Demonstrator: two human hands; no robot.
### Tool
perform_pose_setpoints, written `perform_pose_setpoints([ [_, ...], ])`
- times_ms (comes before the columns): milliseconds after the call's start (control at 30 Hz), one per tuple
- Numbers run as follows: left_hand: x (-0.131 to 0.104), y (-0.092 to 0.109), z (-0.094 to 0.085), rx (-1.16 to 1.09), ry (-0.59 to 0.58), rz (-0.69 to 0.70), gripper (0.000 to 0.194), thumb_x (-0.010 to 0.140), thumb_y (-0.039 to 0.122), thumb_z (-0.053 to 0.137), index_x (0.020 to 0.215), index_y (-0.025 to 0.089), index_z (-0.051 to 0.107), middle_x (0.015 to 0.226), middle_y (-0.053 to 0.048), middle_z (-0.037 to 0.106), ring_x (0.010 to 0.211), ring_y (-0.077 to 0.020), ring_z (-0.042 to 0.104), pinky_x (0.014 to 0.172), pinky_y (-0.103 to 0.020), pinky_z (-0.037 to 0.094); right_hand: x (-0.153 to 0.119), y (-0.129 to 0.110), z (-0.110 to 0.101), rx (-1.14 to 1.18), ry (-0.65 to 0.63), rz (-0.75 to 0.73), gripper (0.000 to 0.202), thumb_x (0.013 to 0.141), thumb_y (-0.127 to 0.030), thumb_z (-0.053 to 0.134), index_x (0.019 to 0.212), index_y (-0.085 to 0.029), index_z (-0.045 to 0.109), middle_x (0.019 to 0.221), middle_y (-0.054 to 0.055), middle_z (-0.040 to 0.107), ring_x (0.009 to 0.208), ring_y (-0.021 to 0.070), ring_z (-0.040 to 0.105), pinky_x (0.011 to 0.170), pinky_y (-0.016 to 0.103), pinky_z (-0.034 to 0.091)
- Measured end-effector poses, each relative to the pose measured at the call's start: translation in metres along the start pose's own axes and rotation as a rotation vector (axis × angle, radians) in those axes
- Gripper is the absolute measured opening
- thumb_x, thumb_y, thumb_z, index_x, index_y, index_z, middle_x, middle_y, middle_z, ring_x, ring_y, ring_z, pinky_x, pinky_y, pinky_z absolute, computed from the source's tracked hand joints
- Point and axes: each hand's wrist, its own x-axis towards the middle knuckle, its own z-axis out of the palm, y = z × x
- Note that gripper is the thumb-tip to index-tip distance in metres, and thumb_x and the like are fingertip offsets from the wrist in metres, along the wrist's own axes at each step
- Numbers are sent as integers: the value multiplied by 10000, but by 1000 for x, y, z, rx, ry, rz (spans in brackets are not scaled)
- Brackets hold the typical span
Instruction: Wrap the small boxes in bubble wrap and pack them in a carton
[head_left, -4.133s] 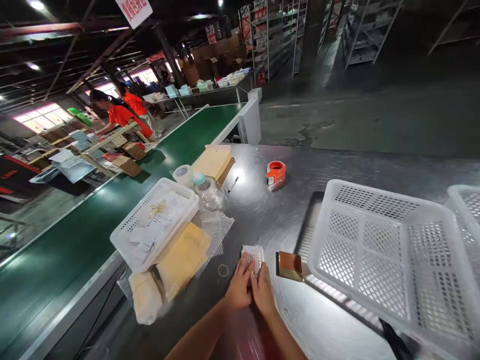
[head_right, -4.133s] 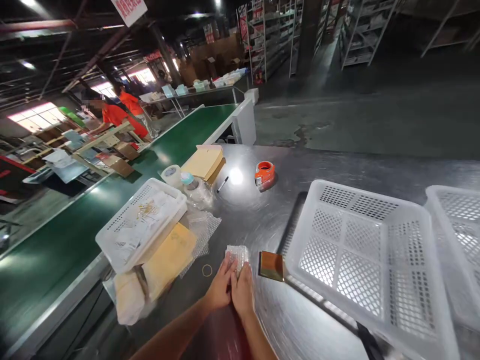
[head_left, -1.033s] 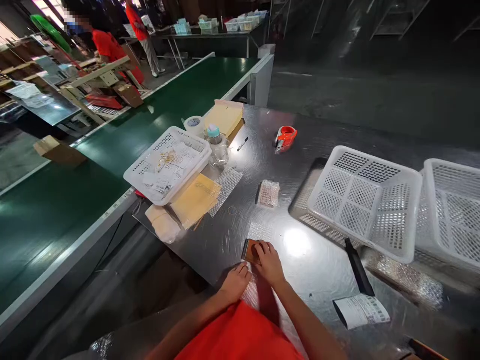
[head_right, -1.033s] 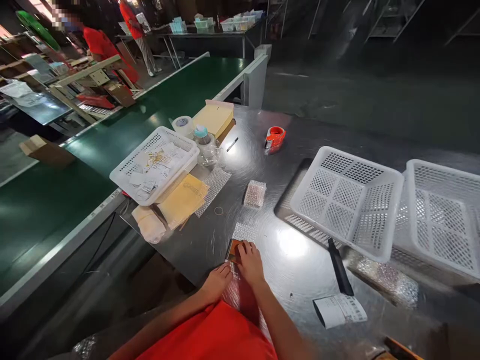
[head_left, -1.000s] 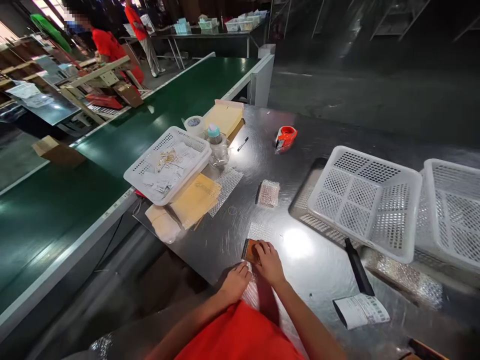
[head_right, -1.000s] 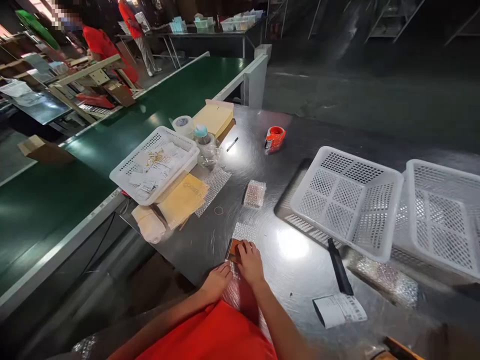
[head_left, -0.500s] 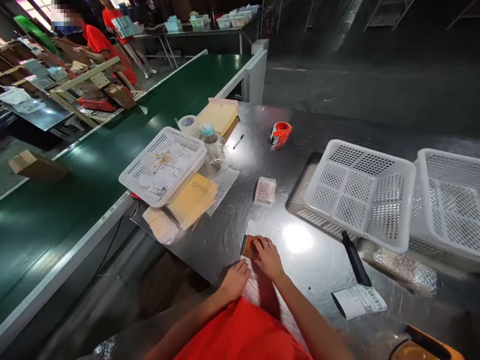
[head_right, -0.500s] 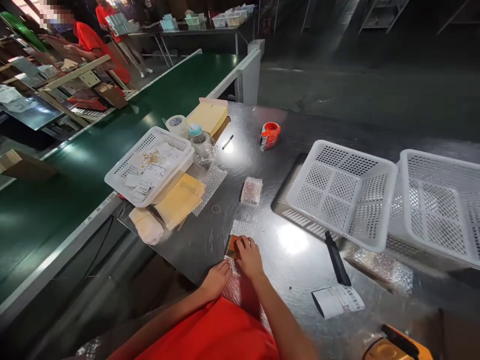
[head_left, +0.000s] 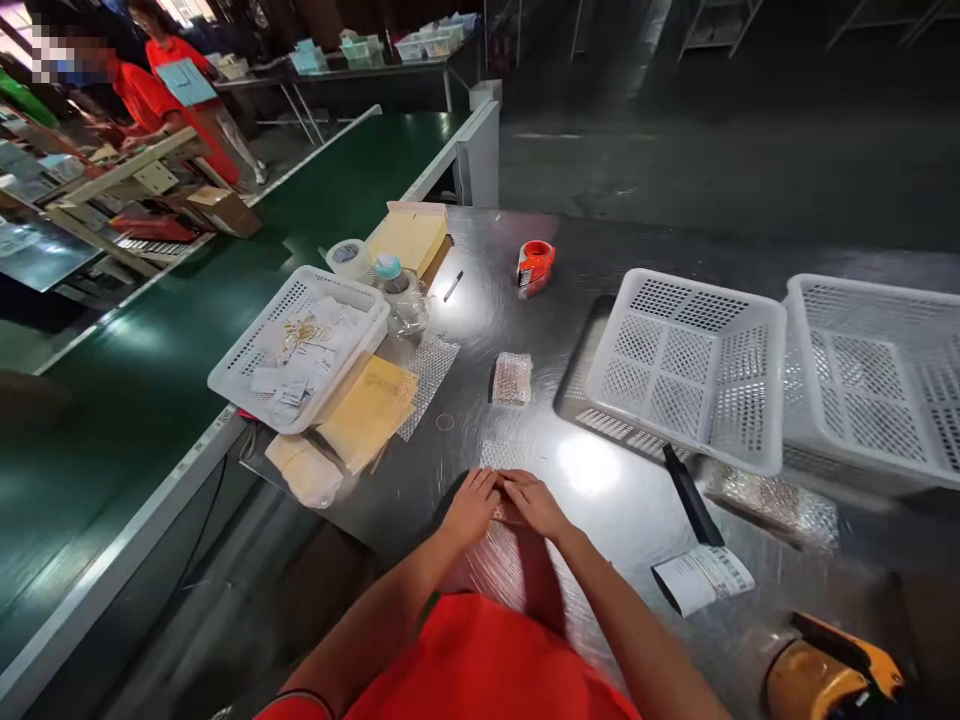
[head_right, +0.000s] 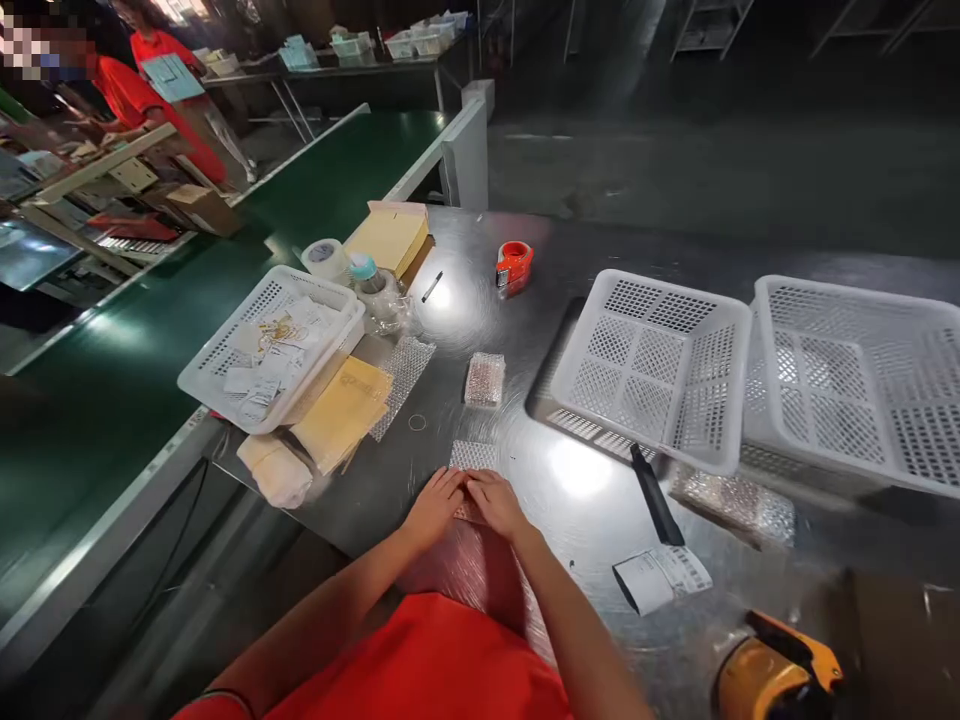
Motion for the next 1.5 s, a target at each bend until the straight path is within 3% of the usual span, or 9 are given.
perform_pose_setpoints([
  [167, 16, -3, 1, -61, -36, -111, 312, 859, 48, 482, 1111, 152, 632, 1254, -112, 633, 1206, -249, 564, 1007, -438, 486, 2, -4, 0, 33, -15, 3, 345, 829, -193, 548, 1140, -224, 695, 1294, 85, 651, 1186, 231, 590, 1030, 409, 443],
  [433, 0, 4, 1, -2, 72, -57, 261, 924, 113, 453, 1114, 173, 621, 1201, -107, 647, 1138, -239, 592, 995, -445, 470, 7, -12, -1, -54, -22, 172, 463, 612, -33, 553, 1032, -212, 624, 1096, 49, 695, 1014, 246, 602, 844, 354, 405],
  [600, -31, 16, 22, 193, 113, 176, 349, 945, 120, 396, 1223, 113, 606, 1226, -131, 668, 1193, -239, 586, 1055, -446, 430, 6, -18, -5, -100, -50, 201, 415, 617, -23, 546, 977, -223, 602, 1072, 17, 692, 999, 221, 590, 829, 328, 373],
  [767, -35, 17, 29, 225, 19, 175, 356, 949, 142, 422, 1259, 99, 593, 1281, -139, 651, 1245, -240, 563, 1084, -442, 407, 19, -18, -14, -174, -78, 181, 377, 701, -60, 556, 1033, -227, 616, 1096, 25, 685, 1019, 208, 593, 864, 312, 404],
  [933, -34, 19, 29, 210, -13, 130, 352, 942, 151, 466, 1271, 116, 588, 1298, -137, 642, 1260, -240, 553, 1092, -450, 401, 54, -8, -27, -350, 19, 275, 431, 864, -126, 486, 1287, -190, 536, 1313, 149, 564, 1174, 287, 521, 919, 384, 406],
  [1100, -36, 20, 27, 224, -26, 113, 357, 956, 202, 471, 1289, 128, 577, 1339, -115, 619, 1272, -237, 540, 1069, -426, 419, 71, -5, -31, -454, -2, 273, 244, 807, -156, 614, 1044, -144, 670, 1112, 183, 635, 1064, 322, 562, 860, 417, 428],
  [1300, -35, 20, 25, 196, -40, 118, 357, 958, 197, 466, 1292, 125, 572, 1311, -117, 636, 1261, -238, 543, 1044, -429, 426, 40, -13, -16, -436, -60, 95, 149, 835, -139, 549, 812, -192, 686, 938, 72, 698, 904, 207, 638, 800, 310, 471],
  [1367, -34, 20, 26, 187, -30, 110, 326, 955, 181, 463, 1245, 133, 603, 1270, -119, 657, 1252, -238, 548, 1046, -438, 420, 21, -17, -2, -433, -61, 69, 189, 834, -121, 532, 903, -176, 698, 935, 78, 721, 889, 208, 664, 803, 310, 504],
  [1500, -24, 15, 27, 169, 48, 112, 229, 946, 133, 464, 1028, 158, 676, 1128, -92, 708, 1149, -219, 612, 1028, -433, 447, -5, -18, 22, -447, -10, 15, 408, 828, -38, 466, 1186, -117, 646, 1308, 157, 628, 1223, 260, 581, 1025, 396, 478],
])
